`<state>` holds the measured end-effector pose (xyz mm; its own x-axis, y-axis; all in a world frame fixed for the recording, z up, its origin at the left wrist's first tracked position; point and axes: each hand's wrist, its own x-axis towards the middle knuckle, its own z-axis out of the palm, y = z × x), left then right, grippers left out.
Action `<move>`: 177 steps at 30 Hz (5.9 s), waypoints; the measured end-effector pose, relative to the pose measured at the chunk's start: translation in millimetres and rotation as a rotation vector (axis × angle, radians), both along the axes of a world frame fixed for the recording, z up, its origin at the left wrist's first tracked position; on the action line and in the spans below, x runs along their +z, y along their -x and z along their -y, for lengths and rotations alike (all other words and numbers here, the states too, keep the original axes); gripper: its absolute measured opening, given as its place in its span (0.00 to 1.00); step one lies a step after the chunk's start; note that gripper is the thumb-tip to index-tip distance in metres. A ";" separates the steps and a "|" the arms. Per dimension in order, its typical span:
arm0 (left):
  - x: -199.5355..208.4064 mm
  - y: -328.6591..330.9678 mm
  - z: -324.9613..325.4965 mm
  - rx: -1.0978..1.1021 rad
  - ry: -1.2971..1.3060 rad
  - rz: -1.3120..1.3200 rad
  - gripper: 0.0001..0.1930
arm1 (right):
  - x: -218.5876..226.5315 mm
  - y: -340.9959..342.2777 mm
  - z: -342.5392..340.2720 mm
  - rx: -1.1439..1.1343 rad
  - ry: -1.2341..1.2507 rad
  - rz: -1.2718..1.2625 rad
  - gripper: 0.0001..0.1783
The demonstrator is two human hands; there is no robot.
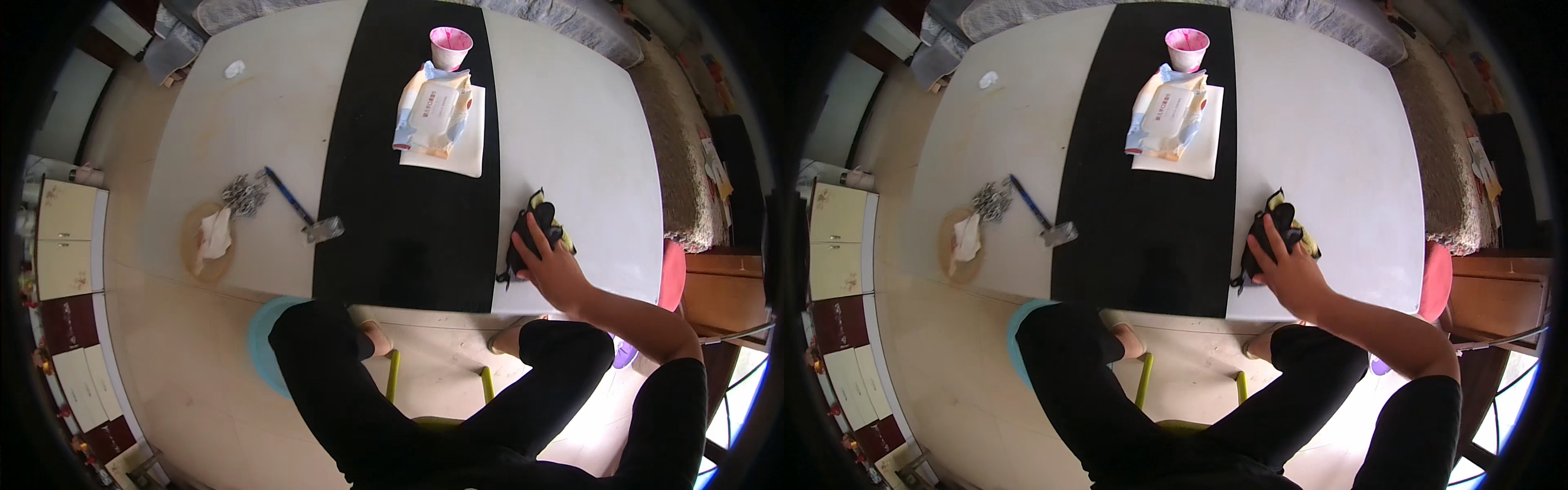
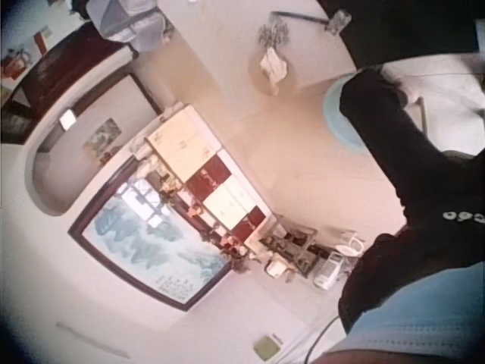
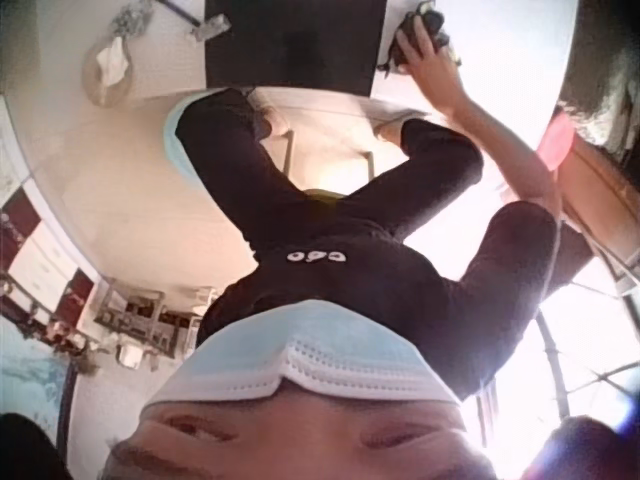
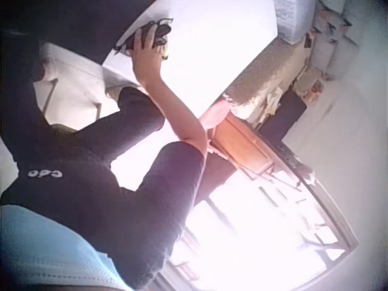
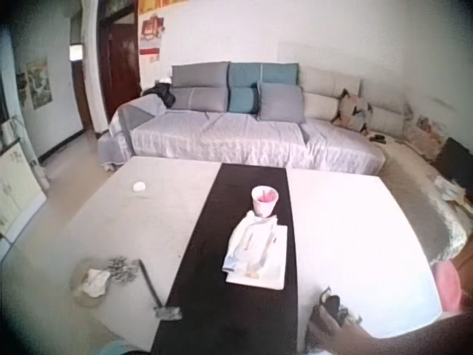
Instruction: The person cleans a white and black table using a cloth. They move a pink cup and a packet of wipes to the side, then wipe the entire surface of the table. They also pick up a crumpled tissue and place it in a nearby bucket.
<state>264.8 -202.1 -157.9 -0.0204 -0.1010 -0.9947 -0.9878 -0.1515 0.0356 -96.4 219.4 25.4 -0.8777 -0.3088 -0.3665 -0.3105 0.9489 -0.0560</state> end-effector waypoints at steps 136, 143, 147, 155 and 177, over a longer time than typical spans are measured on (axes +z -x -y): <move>217.6 430.1 215.2 -0.776 0.779 -1.705 0.08 | -80.2 59.9 290.7 -0.362 0.054 -0.828 0.21; 198.8 500.5 38.9 -1.639 0.726 -1.565 0.23 | -52.3 71.7 220.7 -0.811 0.336 -0.689 0.16; 190.0 502.6 27.2 -1.676 0.811 -1.259 0.24 | -70.9 74.9 215.2 -0.699 0.072 -0.785 0.20; 169.4 531.4 20.8 -1.767 0.662 -1.833 0.16 | -70.2 76.4 216.6 -0.714 0.119 -0.800 0.21; 211.0 628.6 101.0 -1.507 0.204 -1.230 0.24 | -69.8 76.1 221.3 -0.683 0.063 -0.891 0.20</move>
<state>-363.8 -303.1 53.0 -0.7453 0.5661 -0.3522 0.2863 0.7488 0.5977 -172.5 -2.0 -44.4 -0.8109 0.3411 0.4755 0.3203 0.9387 -0.1273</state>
